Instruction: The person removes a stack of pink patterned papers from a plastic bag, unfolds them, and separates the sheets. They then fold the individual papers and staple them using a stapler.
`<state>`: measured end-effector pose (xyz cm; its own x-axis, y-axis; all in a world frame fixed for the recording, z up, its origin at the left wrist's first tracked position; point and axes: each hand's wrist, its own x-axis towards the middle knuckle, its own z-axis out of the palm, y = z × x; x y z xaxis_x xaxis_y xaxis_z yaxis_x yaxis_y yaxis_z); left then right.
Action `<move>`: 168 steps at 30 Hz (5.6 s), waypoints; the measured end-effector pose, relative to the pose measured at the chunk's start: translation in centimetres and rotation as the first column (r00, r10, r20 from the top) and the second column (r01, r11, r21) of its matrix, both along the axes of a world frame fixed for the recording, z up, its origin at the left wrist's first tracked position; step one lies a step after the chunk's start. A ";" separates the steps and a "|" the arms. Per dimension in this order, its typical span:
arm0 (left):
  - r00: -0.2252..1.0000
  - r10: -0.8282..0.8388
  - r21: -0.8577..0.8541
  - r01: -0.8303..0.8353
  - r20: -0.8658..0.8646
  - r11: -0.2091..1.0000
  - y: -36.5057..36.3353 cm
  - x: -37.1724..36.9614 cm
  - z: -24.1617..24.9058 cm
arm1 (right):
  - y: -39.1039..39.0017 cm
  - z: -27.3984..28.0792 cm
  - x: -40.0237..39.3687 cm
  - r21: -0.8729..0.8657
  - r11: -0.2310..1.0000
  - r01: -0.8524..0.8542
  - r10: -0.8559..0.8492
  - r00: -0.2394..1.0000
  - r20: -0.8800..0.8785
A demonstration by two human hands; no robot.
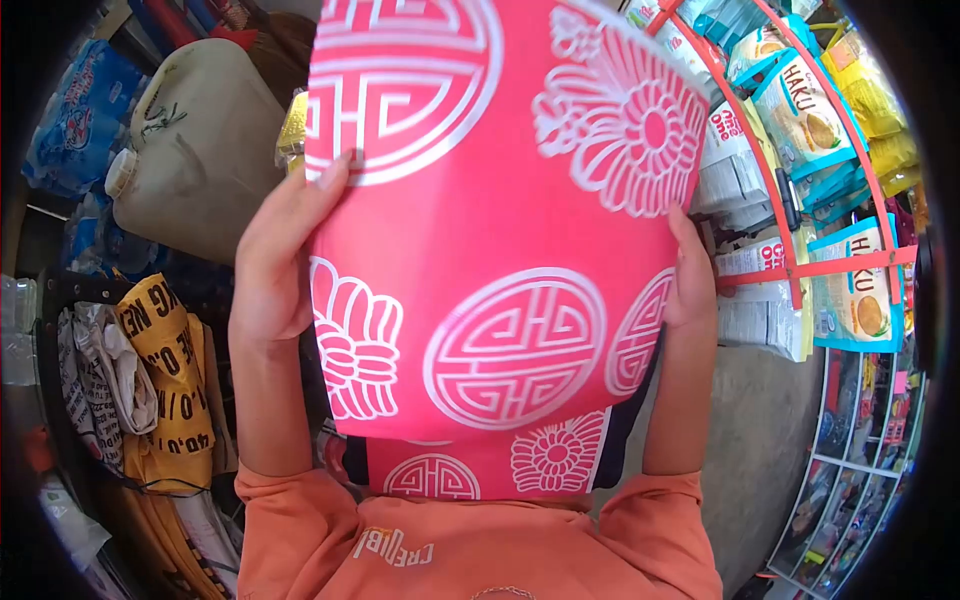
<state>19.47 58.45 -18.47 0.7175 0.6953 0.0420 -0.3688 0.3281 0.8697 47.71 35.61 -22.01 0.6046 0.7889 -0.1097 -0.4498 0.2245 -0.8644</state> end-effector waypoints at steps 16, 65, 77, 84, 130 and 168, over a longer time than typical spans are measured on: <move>0.920 -0.250 0.027 0.270 -0.301 0.962 0.8 -2.3 -7.6 | -2.1 -1.7 0.1 -0.277 0.954 -0.113 0.187 0.948 0.258; 0.868 -0.481 -0.021 0.482 -0.121 0.876 5.3 -0.8 -10.0 | -4.6 -1.3 2.1 -0.301 0.902 -0.310 0.410 0.832 0.373; 0.953 -0.218 0.338 0.279 -0.209 0.899 2.9 -0.7 -9.2 | -4.5 -0.8 0.8 -0.292 0.906 -0.307 0.405 0.831 0.381; 0.937 -0.230 0.340 0.314 -0.263 0.886 2.3 -1.1 -7.8 | -4.2 -1.0 0.1 -0.358 0.910 -0.209 0.368 0.805 0.465; 0.847 -0.337 0.353 0.488 -0.410 0.798 3.7 -1.8 -6.6 | -4.3 -0.8 0.2 -0.486 0.850 -0.205 0.418 0.823 0.385; 0.740 -0.365 0.195 0.550 -0.565 0.812 5.4 -2.6 -8.0 | -5.7 -1.5 0.1 -0.485 0.850 -0.206 0.424 0.813 0.399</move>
<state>16.91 63.81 -26.42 0.9293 0.2838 -0.2362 0.2447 0.0057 0.9696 47.77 29.89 -23.55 0.3891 0.8929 -0.2265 0.0588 -0.2695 -0.9612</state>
